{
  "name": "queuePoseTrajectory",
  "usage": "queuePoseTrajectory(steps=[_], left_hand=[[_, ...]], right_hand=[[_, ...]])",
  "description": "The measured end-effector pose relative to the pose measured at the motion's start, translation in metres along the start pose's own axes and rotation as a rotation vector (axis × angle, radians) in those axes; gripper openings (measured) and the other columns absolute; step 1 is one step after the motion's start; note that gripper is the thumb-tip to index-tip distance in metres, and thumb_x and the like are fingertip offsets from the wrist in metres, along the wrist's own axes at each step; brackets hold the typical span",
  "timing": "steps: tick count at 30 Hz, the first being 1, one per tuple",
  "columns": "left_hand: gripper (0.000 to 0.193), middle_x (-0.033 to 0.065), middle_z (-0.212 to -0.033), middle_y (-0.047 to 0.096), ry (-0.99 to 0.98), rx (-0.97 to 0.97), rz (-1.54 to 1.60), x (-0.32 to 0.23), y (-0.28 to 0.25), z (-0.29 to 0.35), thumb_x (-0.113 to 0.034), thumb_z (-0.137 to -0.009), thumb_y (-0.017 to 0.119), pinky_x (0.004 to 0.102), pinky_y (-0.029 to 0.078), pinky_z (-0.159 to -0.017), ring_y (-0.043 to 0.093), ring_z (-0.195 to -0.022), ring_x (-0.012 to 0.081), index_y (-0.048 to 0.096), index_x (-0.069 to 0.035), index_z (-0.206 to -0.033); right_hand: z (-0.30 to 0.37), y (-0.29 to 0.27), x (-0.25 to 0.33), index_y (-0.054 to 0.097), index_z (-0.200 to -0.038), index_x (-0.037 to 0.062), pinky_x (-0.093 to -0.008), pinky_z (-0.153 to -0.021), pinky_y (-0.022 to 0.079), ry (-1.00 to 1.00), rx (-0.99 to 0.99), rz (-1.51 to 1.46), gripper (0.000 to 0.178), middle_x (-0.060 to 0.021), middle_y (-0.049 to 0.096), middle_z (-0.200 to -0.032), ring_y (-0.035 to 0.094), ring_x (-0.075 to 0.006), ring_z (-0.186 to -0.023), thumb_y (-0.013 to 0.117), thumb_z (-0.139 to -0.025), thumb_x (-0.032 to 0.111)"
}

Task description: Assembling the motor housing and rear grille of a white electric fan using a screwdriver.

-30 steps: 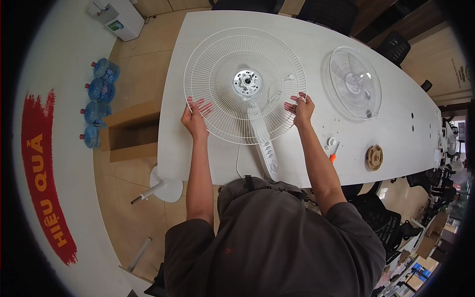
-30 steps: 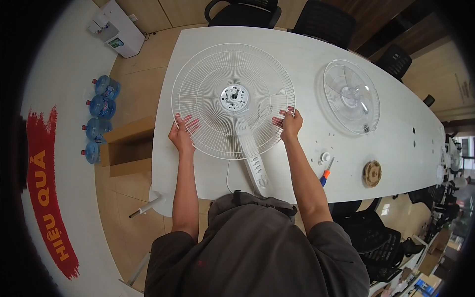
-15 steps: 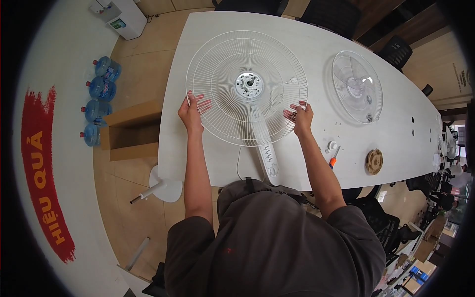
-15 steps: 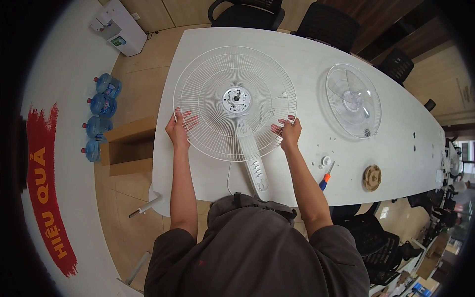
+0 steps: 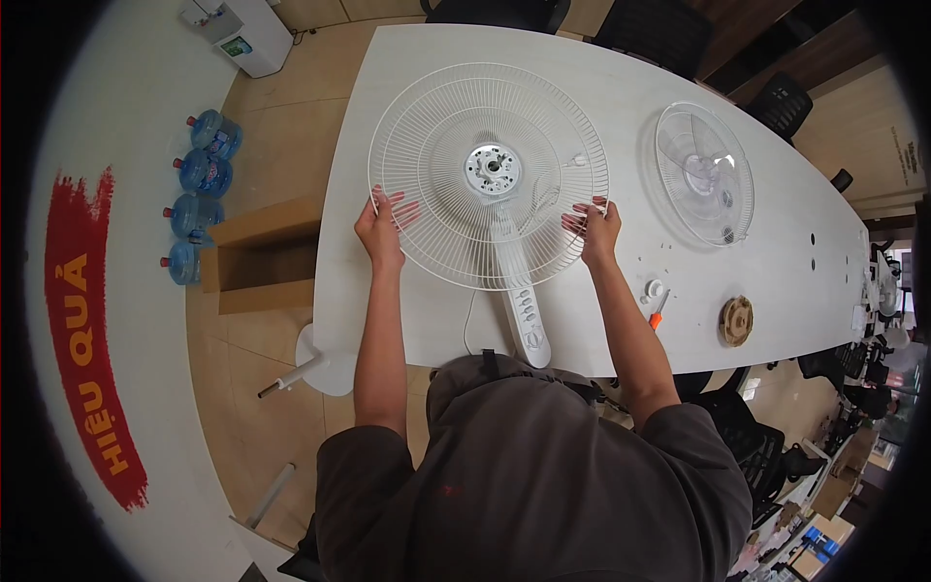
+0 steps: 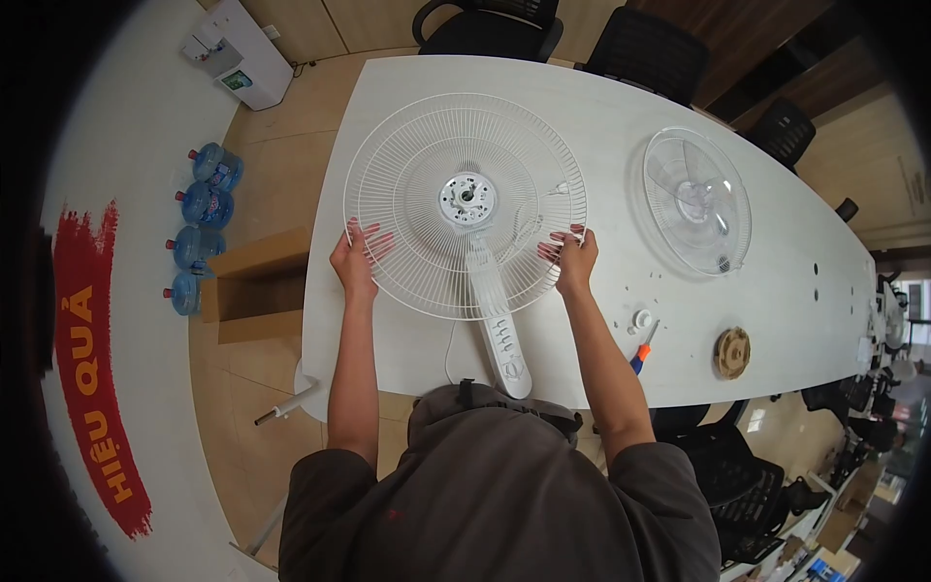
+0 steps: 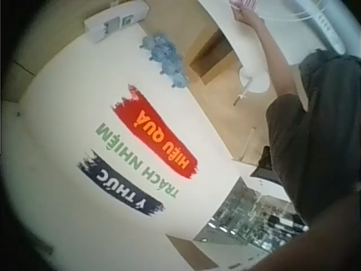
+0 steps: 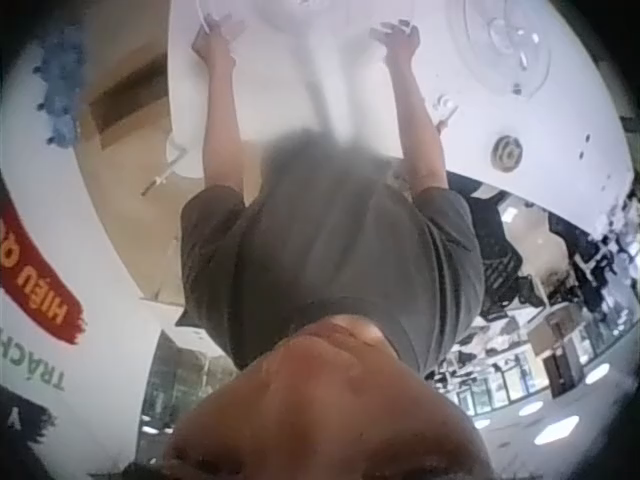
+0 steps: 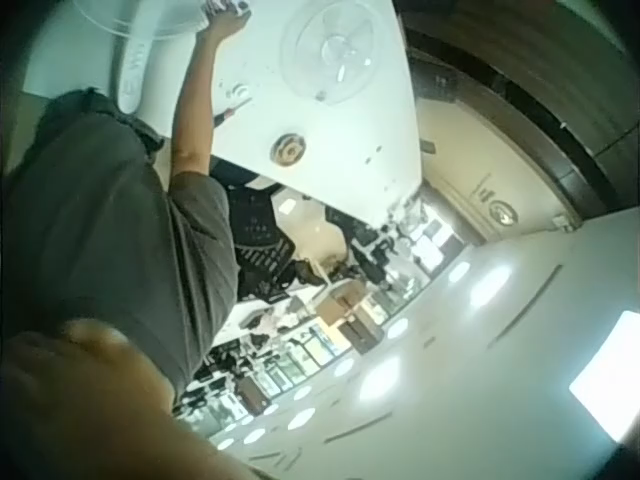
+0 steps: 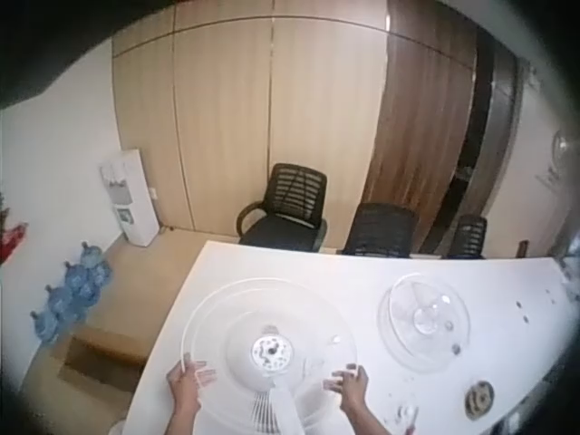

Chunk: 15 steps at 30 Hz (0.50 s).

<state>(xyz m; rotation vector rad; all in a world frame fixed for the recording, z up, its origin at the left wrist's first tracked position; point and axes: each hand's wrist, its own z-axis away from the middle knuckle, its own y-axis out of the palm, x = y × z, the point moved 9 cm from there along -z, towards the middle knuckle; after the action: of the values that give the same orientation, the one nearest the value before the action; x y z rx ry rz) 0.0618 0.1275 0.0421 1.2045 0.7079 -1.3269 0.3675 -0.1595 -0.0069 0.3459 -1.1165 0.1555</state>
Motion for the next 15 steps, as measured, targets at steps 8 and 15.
queuePoseTrajectory(steps=[8, 15], left_hand=[[0.037, 0.0175, -0.108, 0.066, 0.102, -0.128, 0.069, 0.011, -0.001, 0.044, -0.013, -0.103, 0.048, 0.036, 0.062, -0.072, 0.069, -0.085, 0.0239, 0.05, 0.005, -0.135], [0.034, 0.0171, -0.109, 0.066, 0.101, -0.163, 0.088, 0.012, -0.001, 0.041, -0.01, -0.102, 0.049, 0.0358, 0.062, -0.07, 0.068, -0.084, 0.0219, 0.053, 0.006, -0.131]], right_hand=[[-0.033, -0.001, 0.016, 0.048, -0.113, -0.004, -0.0417, -0.062, 0.064, -0.035, 0.069, 0.054, 0.018, -0.0203, 0.064, -0.098, 0.07, -0.0315, -0.07, 0.044, -0.097, 0.001], [-0.034, 0.003, 0.014, 0.049, -0.114, -0.0046, -0.0403, -0.063, 0.064, -0.028, 0.113, 0.077, 0.018, -0.0193, 0.065, -0.097, 0.07, -0.031, -0.069, 0.043, -0.097, 0.001]])
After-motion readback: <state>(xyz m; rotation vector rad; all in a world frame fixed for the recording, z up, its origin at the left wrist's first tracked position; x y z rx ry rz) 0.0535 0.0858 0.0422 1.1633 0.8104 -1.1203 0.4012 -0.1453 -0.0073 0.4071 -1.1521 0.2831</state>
